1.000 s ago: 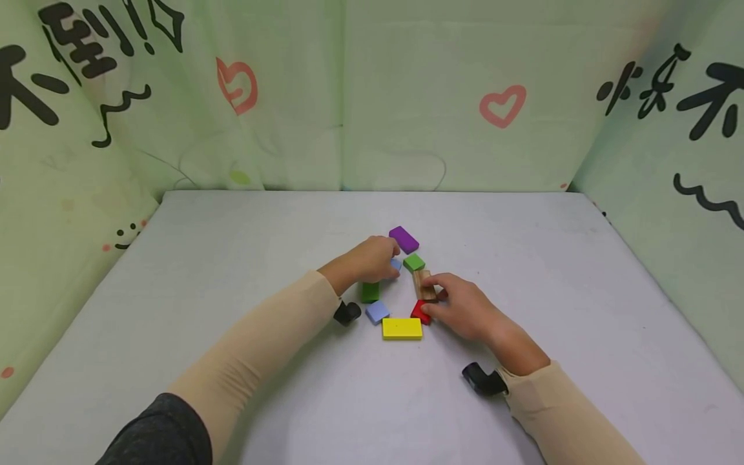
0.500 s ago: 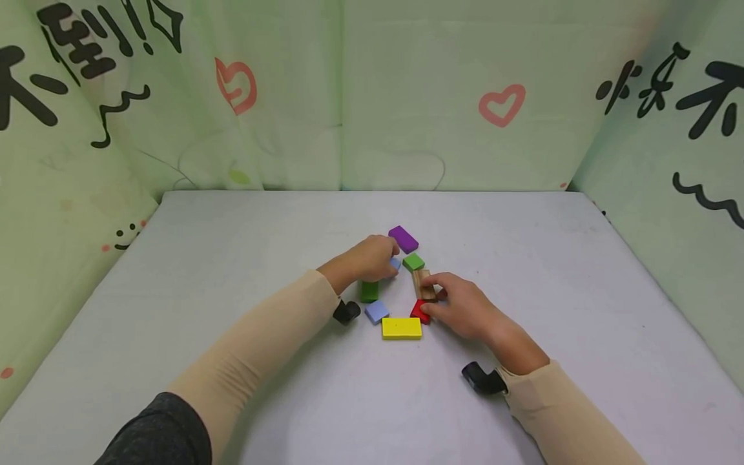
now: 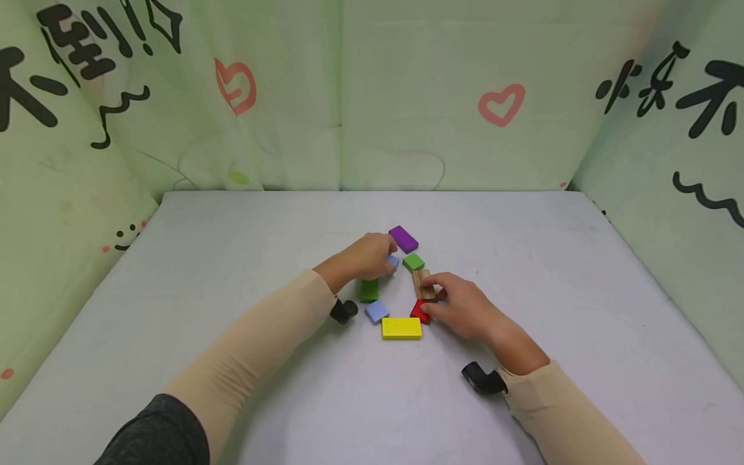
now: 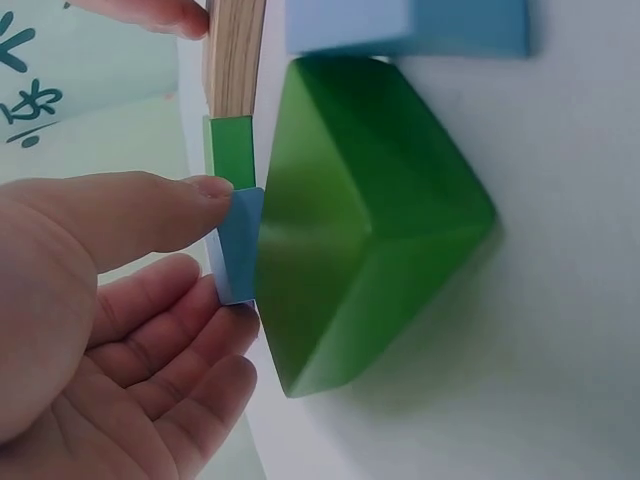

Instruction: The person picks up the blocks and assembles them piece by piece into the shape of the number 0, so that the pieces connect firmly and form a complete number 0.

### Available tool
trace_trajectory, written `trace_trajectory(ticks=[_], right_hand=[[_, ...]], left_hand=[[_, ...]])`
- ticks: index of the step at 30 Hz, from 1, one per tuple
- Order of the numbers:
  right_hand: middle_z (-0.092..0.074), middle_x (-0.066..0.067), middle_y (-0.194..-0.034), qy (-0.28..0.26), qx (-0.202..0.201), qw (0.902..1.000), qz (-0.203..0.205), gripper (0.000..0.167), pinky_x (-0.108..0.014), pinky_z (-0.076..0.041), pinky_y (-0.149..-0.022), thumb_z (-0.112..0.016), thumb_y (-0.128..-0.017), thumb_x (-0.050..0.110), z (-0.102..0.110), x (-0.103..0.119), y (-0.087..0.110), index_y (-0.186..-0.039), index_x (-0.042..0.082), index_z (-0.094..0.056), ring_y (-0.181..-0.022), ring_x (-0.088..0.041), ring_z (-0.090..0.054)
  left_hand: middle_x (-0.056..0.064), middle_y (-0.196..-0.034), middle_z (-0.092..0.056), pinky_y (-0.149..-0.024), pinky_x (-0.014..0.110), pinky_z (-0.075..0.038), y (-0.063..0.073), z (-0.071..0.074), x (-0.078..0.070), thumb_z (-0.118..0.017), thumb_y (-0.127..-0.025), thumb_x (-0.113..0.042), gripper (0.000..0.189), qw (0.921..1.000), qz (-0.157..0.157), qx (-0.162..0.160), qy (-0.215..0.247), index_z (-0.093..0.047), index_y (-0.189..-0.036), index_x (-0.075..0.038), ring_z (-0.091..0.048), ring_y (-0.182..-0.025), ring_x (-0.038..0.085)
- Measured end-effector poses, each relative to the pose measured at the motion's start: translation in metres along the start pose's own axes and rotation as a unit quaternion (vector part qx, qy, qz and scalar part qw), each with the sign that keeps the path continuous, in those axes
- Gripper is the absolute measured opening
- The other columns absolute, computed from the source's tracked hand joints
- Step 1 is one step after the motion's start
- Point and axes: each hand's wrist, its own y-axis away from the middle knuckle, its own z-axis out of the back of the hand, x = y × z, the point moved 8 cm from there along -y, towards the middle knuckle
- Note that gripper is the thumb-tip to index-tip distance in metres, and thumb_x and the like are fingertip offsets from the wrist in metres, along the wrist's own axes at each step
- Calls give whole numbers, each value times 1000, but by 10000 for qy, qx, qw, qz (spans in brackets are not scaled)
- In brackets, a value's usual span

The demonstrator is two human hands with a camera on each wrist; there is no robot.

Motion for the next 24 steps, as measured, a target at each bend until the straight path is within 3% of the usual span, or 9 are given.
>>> trace_trajectory(ticks=[24], right_hand=[[-61, -19, -123, 32, -23, 10000, -52, 48, -47, -54, -87, -71, -94, 19, -1, -1, 0, -136, 2, -56, -104, -33, -58]], left_hand=[[6, -135, -59, -91, 26, -51, 4, 11, 12, -68, -98, -24, 45, 9991, 190, -122, 365, -57, -139, -9, -55, -97, 16]])
